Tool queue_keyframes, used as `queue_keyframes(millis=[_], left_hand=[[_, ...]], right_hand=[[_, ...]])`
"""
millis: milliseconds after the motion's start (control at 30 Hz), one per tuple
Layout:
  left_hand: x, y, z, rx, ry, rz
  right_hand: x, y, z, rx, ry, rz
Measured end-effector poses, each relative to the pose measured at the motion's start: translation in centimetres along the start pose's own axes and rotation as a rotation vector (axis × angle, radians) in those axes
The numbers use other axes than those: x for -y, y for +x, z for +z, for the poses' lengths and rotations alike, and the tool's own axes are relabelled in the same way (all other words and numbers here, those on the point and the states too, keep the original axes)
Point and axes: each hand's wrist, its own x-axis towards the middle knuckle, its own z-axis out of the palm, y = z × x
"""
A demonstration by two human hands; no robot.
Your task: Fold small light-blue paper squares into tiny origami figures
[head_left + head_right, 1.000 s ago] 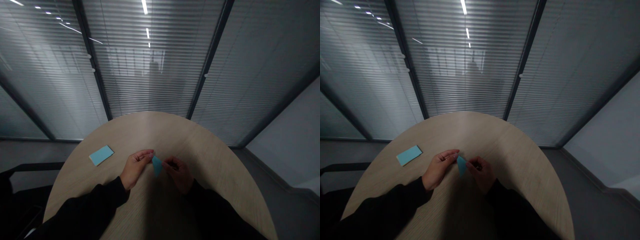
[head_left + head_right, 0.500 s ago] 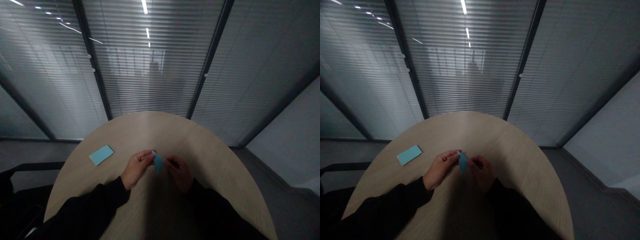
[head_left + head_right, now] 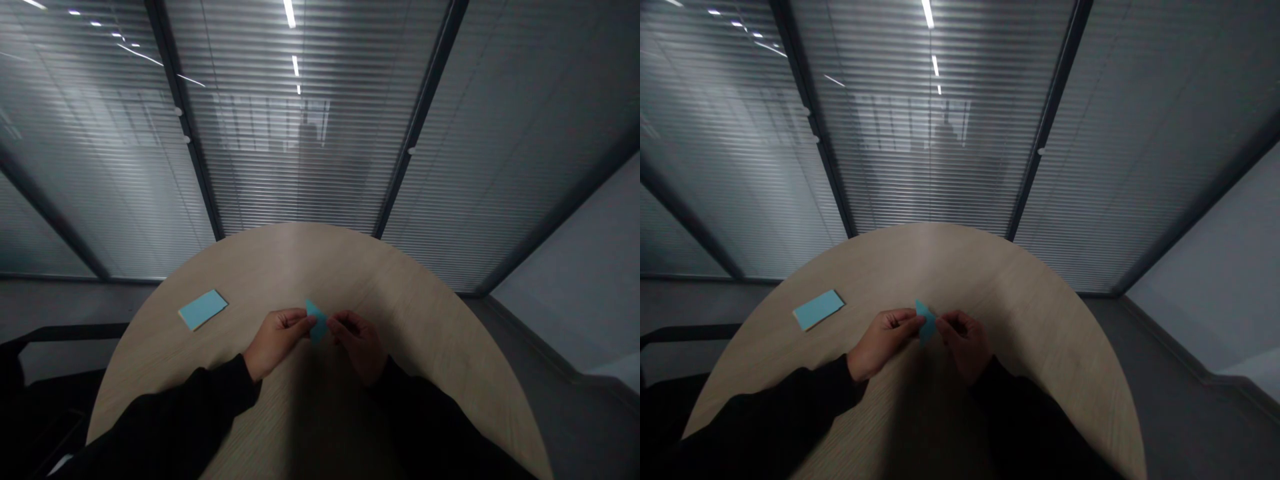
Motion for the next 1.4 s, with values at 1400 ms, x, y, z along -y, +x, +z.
queue_keyframes(millis=[1400], left_hand=[[-0.1,0.1,-0.1,0.156,0.256,-0.04]], right_hand=[[0.2,0.1,-0.1,-0.174,0.069,0.025]])
